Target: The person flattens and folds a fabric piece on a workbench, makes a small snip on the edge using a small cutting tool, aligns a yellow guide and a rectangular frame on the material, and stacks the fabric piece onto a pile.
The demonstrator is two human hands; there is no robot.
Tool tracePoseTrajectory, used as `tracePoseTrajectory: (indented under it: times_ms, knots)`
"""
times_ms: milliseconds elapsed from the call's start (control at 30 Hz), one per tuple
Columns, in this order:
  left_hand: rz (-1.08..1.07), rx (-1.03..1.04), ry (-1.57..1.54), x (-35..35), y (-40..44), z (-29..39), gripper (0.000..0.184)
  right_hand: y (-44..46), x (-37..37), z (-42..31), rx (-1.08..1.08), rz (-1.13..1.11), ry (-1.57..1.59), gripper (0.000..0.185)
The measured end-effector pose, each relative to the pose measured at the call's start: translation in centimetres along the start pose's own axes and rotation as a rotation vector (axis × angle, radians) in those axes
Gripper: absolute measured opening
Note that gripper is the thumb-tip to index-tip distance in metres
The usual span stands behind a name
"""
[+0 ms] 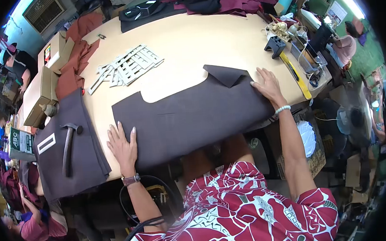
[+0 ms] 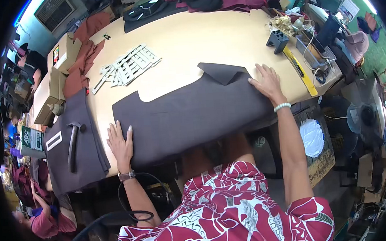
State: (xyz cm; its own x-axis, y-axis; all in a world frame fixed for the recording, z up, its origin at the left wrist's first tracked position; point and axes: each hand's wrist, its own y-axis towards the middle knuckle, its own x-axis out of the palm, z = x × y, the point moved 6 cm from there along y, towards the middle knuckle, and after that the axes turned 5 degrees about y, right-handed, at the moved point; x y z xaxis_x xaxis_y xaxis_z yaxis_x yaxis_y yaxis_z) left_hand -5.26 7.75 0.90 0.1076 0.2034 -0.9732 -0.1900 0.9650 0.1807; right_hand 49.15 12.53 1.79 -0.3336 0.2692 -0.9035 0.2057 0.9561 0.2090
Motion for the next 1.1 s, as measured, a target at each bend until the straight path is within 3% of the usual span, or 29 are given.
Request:
tracePoseTrajectory:
  times_ms: [133, 200, 300, 333, 467, 567, 600, 767, 833, 933, 1033, 1100]
  knots:
    - [0.151, 0.038, 0.288, -3.1, -0.5, 2.1, 0.067, 2.9, 1.3, -2.2, -0.122, 0.011, 0.188, 0.042]
    - [0.116, 0.084, 0.077, -3.4, -0.7, 4.1, 0.069, 4.3, 1.9, -2.6, -0.15, 0.086, 0.228, 0.023]
    - [-0.008, 0.216, -0.162, -2.7, -1.8, 9.5, 0.07, 5.7, 2.2, -1.9, 0.098, 0.188, 0.435, 0.02]
    - [-0.06, 0.276, -0.157, -1.7, -2.4, 11.4, 0.072, 6.0, 2.1, -1.6, 0.073, 0.284, 0.446, 0.025]
    - [-0.147, 0.391, -0.091, 1.1, -2.5, 15.8, 0.075, 6.6, 0.7, 0.0, 0.109, 0.205, 0.201, 0.034]
    - [-0.157, 0.395, -0.058, 1.0, -1.0, 17.1, 0.076, 7.2, 0.0, 1.3, 0.092, 0.061, 0.234, 0.034]
    - [-0.139, 0.393, -0.058, 0.9, -0.9, 17.3, 0.075, 7.1, -0.2, 1.3, 0.1, -0.051, 0.263, 0.042]
    - [-0.051, 0.324, -0.187, -0.9, -2.7, 17.7, 0.074, 2.2, -3.1, 0.7, 0.143, -0.145, 0.411, 0.071]
    - [-0.068, 0.311, -0.191, -0.8, -4.3, 17.5, 0.071, -0.1, -3.4, 1.3, 0.131, -0.116, 0.479, 0.062]
    - [-0.082, 0.29, -0.145, 0.1, -5.7, 16.9, 0.07, -1.4, -2.8, 1.3, -0.076, -0.12, 0.506, 0.048]
    - [-0.068, 0.294, -0.192, -0.7, -5.1, 17.5, 0.07, -1.2, -2.6, 0.4, 0.112, -0.32, 0.623, 0.037]
    - [-0.036, 0.308, -0.243, -0.8, -4.3, 18.1, 0.07, -1.0, -5.5, -3.4, 0.099, -0.366, 0.703, 0.044]
